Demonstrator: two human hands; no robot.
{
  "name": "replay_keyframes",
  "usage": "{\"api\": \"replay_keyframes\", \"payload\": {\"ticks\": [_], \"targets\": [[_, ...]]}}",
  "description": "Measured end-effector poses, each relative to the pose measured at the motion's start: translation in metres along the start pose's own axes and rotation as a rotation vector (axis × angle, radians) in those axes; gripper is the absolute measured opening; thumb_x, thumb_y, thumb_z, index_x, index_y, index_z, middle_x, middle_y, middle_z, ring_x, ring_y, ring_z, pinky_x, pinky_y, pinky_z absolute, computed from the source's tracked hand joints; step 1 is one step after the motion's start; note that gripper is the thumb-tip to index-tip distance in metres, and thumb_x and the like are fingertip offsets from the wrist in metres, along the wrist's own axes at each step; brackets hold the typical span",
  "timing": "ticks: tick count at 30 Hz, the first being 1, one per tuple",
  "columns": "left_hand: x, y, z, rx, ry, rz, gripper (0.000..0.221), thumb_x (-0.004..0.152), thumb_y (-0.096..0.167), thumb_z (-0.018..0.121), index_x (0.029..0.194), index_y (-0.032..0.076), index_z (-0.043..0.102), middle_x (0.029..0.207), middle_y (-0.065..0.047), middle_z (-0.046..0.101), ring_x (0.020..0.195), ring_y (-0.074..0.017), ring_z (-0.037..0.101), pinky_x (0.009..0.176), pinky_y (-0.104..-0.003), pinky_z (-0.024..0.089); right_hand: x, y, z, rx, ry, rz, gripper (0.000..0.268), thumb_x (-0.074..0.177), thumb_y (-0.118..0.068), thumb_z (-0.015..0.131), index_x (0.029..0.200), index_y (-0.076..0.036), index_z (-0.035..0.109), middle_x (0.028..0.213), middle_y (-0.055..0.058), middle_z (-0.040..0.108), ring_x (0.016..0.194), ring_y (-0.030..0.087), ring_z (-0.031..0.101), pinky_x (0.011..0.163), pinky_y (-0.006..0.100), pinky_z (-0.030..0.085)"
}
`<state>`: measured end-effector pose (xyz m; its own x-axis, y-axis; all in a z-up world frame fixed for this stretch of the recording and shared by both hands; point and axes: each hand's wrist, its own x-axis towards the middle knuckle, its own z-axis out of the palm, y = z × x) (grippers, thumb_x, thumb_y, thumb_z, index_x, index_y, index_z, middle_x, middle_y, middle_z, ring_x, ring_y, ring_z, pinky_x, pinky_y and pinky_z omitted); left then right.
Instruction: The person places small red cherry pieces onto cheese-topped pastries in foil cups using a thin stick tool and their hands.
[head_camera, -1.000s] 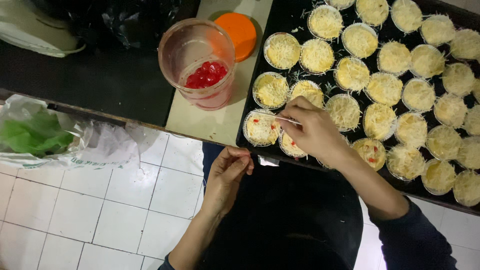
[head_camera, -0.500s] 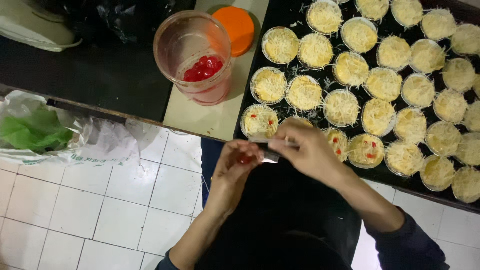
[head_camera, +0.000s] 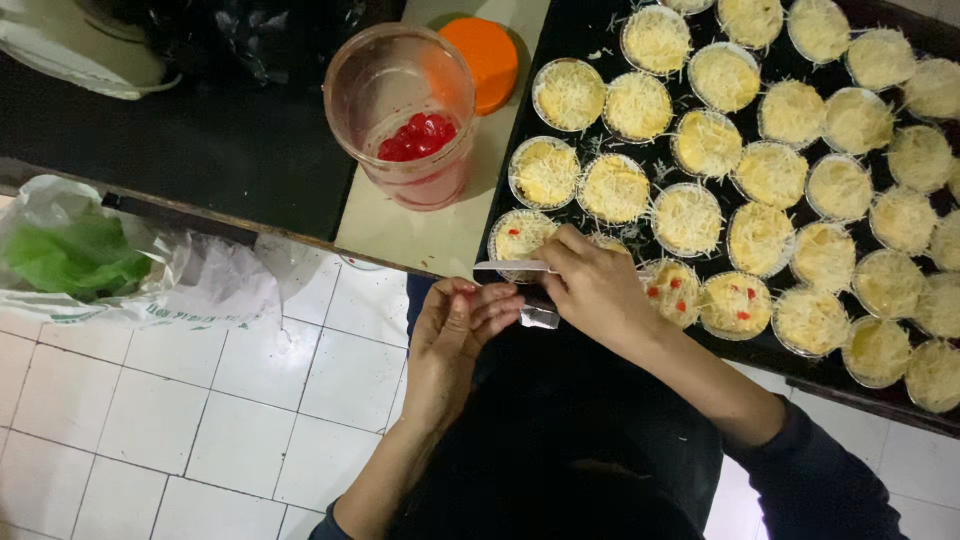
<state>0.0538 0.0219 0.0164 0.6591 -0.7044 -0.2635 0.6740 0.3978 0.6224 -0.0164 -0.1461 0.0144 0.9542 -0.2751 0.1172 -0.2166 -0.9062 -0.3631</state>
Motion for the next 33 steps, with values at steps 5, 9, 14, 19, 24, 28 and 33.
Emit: {"api": "replay_keyframes", "payload": {"ticks": [5, 9, 14, 19, 24, 28, 33], "targets": [[0.002, -0.008, 0.005, 0.154, -0.010, 0.043, 0.027, 0.090, 0.024, 0.046, 0.099, -0.001, 0.048, 0.101, -0.023, 0.059, 0.088, -0.0290, 0.063, 0.079, -0.037, 0.053, 0.001, 0.006, -0.029, 0.538, -0.017, 0.079, 0.013, 0.083, -0.003, 0.057, 0.092, -0.004, 0.065, 0.080, 0.009, 0.059, 0.062, 0.023, 0.060, 0.052, 0.030, 0.046], [0.007, -0.023, 0.005, 0.325, -0.007, 0.129, 0.018, 0.085, 0.011, 0.059, 0.096, -0.003, 0.065, 0.087, -0.014, 0.061, 0.062, -0.0151, 0.054, 0.059, -0.026, 0.049, -0.021, 0.002, -0.063, 0.835, -0.016, 0.174, 0.021, 0.086, -0.010, 0.052, 0.099, 0.000, 0.063, 0.081, 0.014, 0.060, 0.063, 0.024, 0.059, 0.057, 0.032, 0.047], [0.010, -0.041, 0.022, 0.284, -0.027, 0.086, 0.024, 0.081, 0.004, 0.063, 0.102, -0.006, 0.062, 0.087, -0.013, 0.059, 0.075, -0.0172, 0.060, 0.066, -0.029, 0.055, -0.058, -0.012, -0.047, 0.915, 0.005, 0.179, 0.026, 0.083, -0.011, 0.056, 0.107, -0.003, 0.062, 0.079, 0.016, 0.064, 0.069, 0.024, 0.061, 0.058, 0.034, 0.049], [0.005, -0.055, 0.026, 0.246, -0.001, 0.092, 0.018, 0.078, -0.002, 0.065, 0.094, -0.007, 0.058, 0.082, -0.015, 0.063, 0.076, -0.0169, 0.063, 0.067, -0.030, 0.054, -0.080, -0.020, -0.033, 0.975, 0.111, 0.301, 0.041, 0.082, -0.006, 0.059, 0.123, -0.003, 0.055, 0.081, 0.018, 0.064, 0.074, 0.017, 0.058, 0.058, 0.032, 0.049], [0.000, -0.055, 0.030, 0.339, -0.057, 0.111, 0.012, 0.078, -0.004, 0.066, 0.083, -0.004, 0.055, 0.082, -0.019, 0.066, 0.079, -0.0187, 0.065, 0.067, -0.031, 0.055, -0.092, -0.018, -0.028, 1.114, 0.179, 0.380, 0.039, 0.081, -0.005, 0.061, 0.119, -0.004, 0.058, 0.077, 0.013, 0.066, 0.058, 0.011, 0.056, 0.052, 0.025, 0.049], [-0.004, -0.056, 0.038, 0.391, -0.078, 0.143, 0.009, 0.079, -0.004, 0.065, 0.080, -0.005, 0.056, 0.075, -0.015, 0.062, 0.076, -0.0129, 0.059, 0.065, -0.029, 0.053, -0.093, -0.020, -0.029, 1.250, 0.253, 0.410, 0.032, 0.081, -0.004, 0.061, 0.113, -0.001, 0.061, 0.070, 0.008, 0.058, 0.052, 0.007, 0.046, 0.041, 0.020, 0.040], [-0.010, -0.057, 0.053, 0.385, -0.107, 0.100, 0.009, 0.077, -0.007, 0.066, 0.081, -0.007, 0.057, 0.072, -0.012, 0.059, 0.075, -0.0138, 0.061, 0.064, -0.028, 0.054, -0.095, -0.018, -0.033, 1.256, 0.339, 0.446, 0.021, 0.079, -0.004, 0.064, 0.098, 0.005, 0.065, 0.064, 0.012, 0.055, 0.046, 0.008, 0.044, 0.036, 0.020, 0.038]]}}
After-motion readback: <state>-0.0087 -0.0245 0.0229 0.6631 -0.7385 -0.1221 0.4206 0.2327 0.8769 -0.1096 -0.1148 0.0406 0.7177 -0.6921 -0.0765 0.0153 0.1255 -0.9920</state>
